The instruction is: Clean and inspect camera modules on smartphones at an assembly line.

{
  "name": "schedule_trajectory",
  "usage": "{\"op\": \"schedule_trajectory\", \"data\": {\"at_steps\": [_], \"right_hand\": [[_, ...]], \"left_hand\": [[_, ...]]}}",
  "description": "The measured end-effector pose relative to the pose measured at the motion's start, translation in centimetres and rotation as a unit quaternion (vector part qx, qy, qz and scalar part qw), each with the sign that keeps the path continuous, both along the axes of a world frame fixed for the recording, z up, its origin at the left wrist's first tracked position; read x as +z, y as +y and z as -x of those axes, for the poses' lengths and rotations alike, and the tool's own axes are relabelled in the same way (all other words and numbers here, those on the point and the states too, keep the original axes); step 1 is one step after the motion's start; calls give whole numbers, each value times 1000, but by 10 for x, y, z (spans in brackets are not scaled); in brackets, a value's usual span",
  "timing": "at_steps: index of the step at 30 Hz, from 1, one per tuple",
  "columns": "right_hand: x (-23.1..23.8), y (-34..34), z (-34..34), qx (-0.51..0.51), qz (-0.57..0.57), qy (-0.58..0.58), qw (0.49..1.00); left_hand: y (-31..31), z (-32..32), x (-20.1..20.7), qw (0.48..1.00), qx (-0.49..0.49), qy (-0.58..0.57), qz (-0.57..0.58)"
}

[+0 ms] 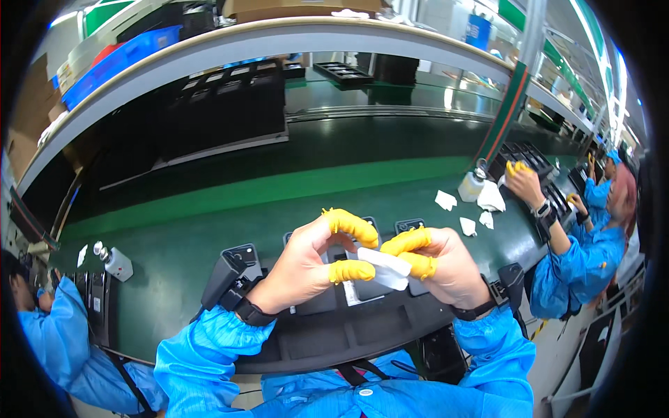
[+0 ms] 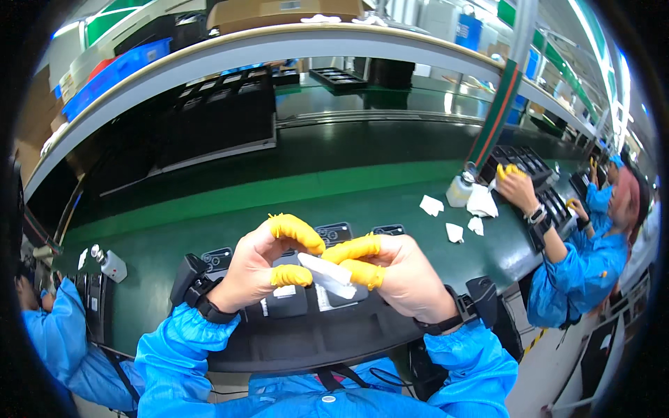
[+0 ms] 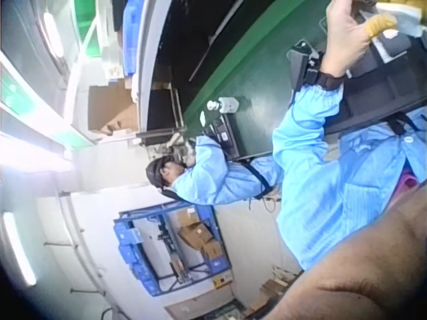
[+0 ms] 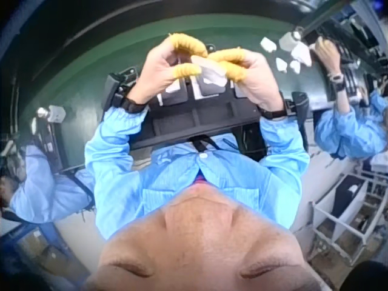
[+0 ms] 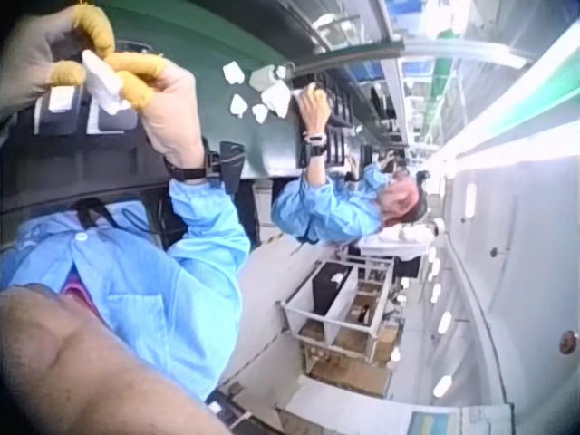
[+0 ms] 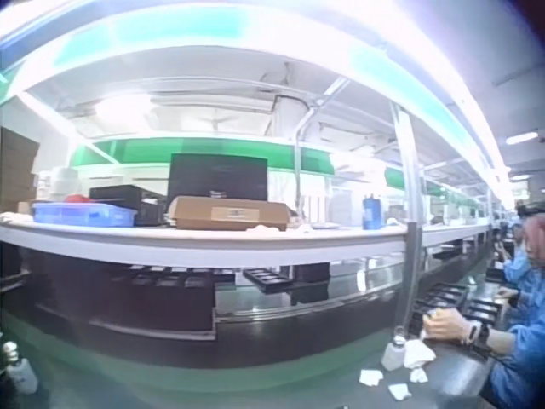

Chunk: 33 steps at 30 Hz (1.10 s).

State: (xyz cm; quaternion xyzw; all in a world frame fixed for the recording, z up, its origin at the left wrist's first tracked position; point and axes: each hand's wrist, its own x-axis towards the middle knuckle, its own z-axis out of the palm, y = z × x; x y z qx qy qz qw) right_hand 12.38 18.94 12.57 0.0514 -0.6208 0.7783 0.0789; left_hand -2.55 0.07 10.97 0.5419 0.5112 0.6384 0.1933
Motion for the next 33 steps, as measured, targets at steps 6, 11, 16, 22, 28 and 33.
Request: {"op": "schedule_trajectory", "data": {"at_steps": [6, 11, 16, 22, 28, 33], "right_hand": [[-12, 20, -23, -31, -24, 15, 999], [-33, 17, -18, 23, -4, 114, 993], [-37, 6, -17, -73, 31, 68, 995], [-20, 116, -31, -330, -560, 232, 724], [-39, 278, -19, -474, -672, 89, 562], [-62, 323, 24, -459, -740, 51, 488]], "left_hand": [[20, -25, 1, 999, 18, -31, -8], [32, -31, 1, 992, 87, 93, -9], [34, -36, 4, 971, 111, 212, 23], [-11, -16, 37, 903, 182, 383, 71], [-4, -27, 25, 898, 114, 412, 106], [0, -48, 9, 859, 37, 485, 159]]}}
